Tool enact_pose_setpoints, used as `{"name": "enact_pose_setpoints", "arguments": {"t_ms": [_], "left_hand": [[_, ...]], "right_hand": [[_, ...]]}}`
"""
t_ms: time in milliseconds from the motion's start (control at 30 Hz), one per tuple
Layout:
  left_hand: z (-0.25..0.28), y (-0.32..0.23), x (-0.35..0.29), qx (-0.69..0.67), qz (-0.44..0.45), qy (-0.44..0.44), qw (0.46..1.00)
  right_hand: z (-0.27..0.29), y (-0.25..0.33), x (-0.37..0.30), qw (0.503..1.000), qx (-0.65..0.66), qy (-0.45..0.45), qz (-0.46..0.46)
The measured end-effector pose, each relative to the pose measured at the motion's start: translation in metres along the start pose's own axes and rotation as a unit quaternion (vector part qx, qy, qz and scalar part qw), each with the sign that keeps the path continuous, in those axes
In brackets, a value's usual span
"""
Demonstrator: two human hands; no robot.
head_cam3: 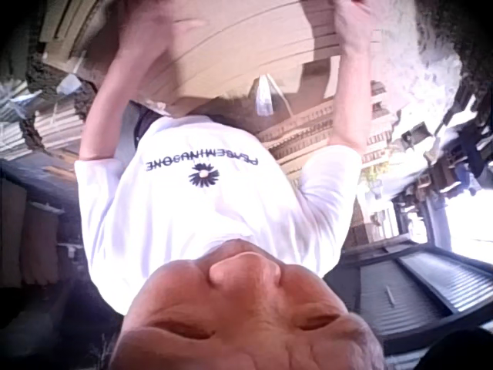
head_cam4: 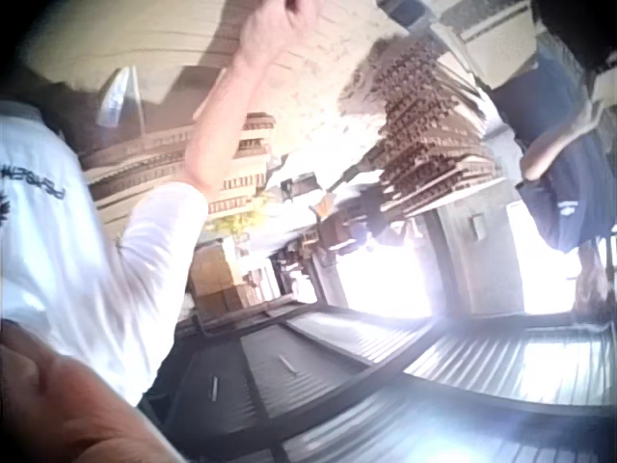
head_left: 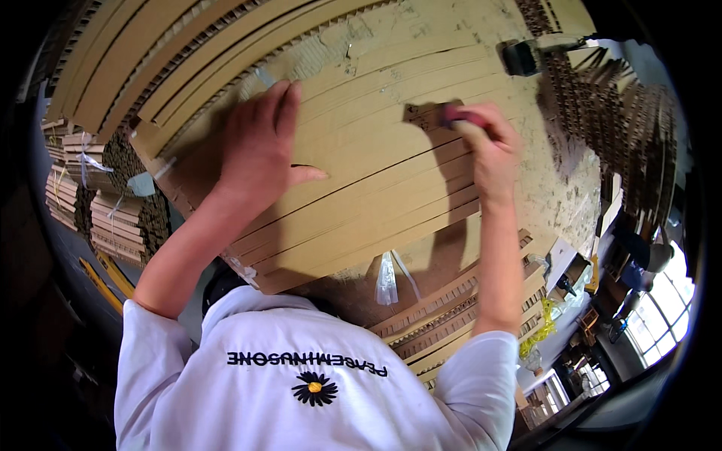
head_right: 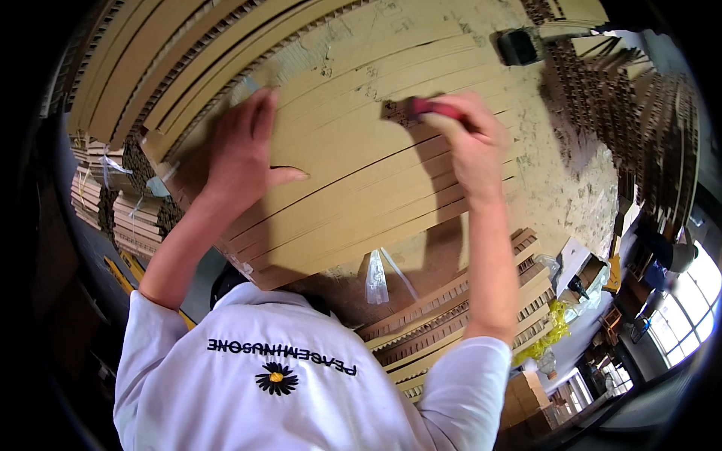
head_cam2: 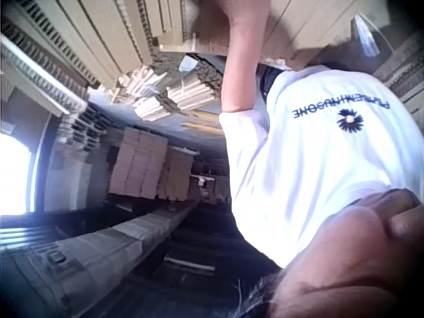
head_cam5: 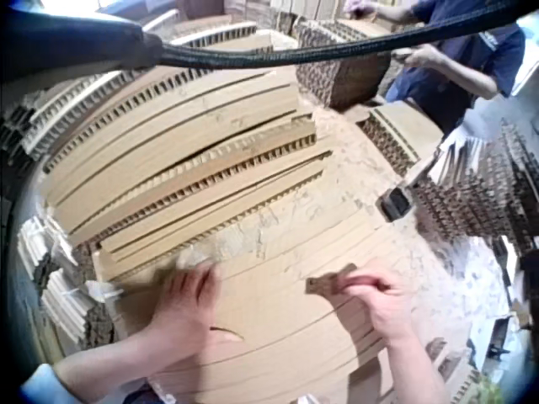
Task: The person marks multiple thin wooden slats with a red marker while holding them in place with the other hand. The person repeatedly picks up slats, marks them, and places them back on the work surface.
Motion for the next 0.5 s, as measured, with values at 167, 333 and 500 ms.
{"name": "enact_pose_setpoints", "arguments": {"t_ms": [167,333,500], "left_hand": [[0.007,-0.005,0.013,0.074,-0.046,0.03,0.996],[0.001,-0.001,0.016,0.088,0.006,0.095,0.992],[0.005,-0.007,0.021,0.053,0.024,0.102,0.993]], "right_hand": [[0.033,-0.021,-0.073,0.91,0.267,-0.291,-0.126],[-0.001,-0.018,-0.102,0.916,0.259,-0.262,-0.158],[-0.012,-0.014,-0.097,0.92,0.252,-0.258,-0.152]]}}
Point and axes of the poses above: each hand's wrist, its own x-axis towards the middle knuckle, its own z-axis out of the back of the hand, y = z × x, the point moved 5 cm from there along x, towards the middle knuckle, and after that the axes turned 1 degree about x, right-handed, at the moved point
